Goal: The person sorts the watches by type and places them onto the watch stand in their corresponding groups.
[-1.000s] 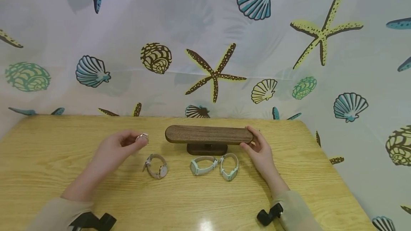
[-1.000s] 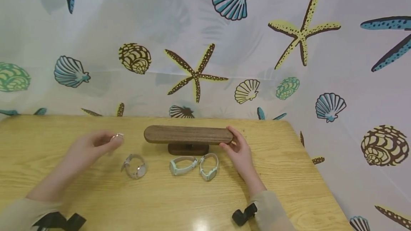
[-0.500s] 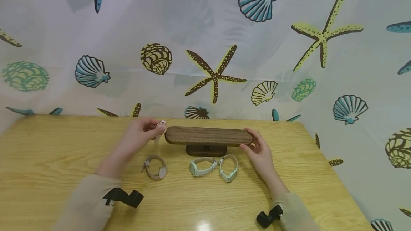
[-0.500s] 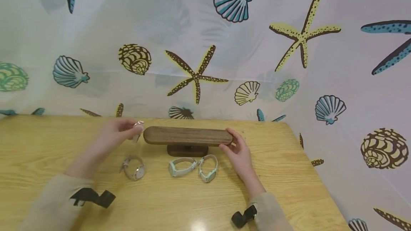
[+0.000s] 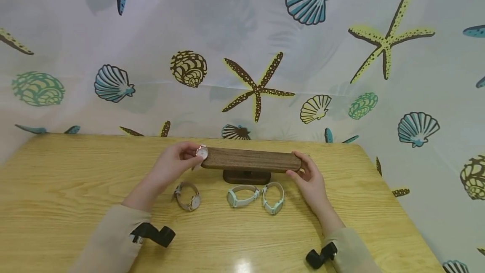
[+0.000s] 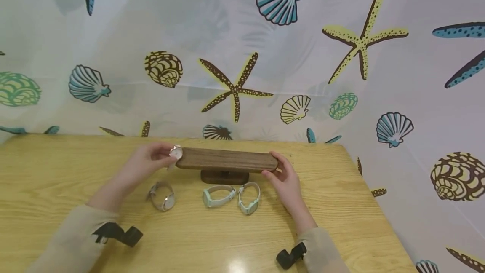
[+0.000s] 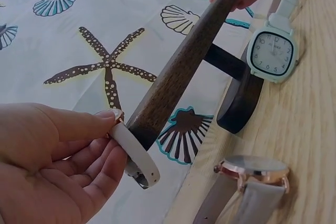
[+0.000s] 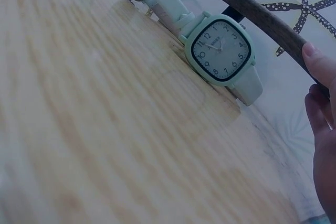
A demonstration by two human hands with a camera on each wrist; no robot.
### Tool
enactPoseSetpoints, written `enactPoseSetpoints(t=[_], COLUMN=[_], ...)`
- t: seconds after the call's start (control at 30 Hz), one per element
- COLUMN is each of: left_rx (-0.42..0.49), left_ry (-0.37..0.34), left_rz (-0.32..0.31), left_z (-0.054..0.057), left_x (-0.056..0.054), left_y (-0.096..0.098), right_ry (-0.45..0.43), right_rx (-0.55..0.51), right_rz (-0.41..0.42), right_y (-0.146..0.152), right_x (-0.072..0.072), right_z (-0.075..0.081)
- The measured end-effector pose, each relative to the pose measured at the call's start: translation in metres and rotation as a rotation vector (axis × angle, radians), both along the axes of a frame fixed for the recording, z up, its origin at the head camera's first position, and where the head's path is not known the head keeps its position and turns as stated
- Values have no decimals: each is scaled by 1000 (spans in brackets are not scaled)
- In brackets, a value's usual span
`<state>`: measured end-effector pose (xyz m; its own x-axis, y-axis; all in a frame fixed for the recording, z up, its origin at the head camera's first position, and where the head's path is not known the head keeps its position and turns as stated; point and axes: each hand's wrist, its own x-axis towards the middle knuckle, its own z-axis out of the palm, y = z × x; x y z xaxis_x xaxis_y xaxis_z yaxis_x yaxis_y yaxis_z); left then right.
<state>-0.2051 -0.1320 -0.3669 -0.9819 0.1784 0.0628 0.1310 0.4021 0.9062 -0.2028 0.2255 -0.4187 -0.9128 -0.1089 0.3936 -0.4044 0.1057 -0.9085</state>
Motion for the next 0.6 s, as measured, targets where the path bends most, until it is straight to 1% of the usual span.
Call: enactPoseSetpoints(t=[0.27, 0.47, 0.6], left_rx=[-74, -98, -156], left_ry=[65, 113, 161], left_rz=[4, 6, 13], left_z=[2, 1, 0], left_x=[3, 2, 1], left_y=[1, 1, 1], right_ry=[-15, -11, -10], right_rx=[-1, 4, 10], right_rz=[-3, -5, -7], right_y=[0, -1, -1], right_x=[1, 1, 1], right_z=[0, 1, 1])
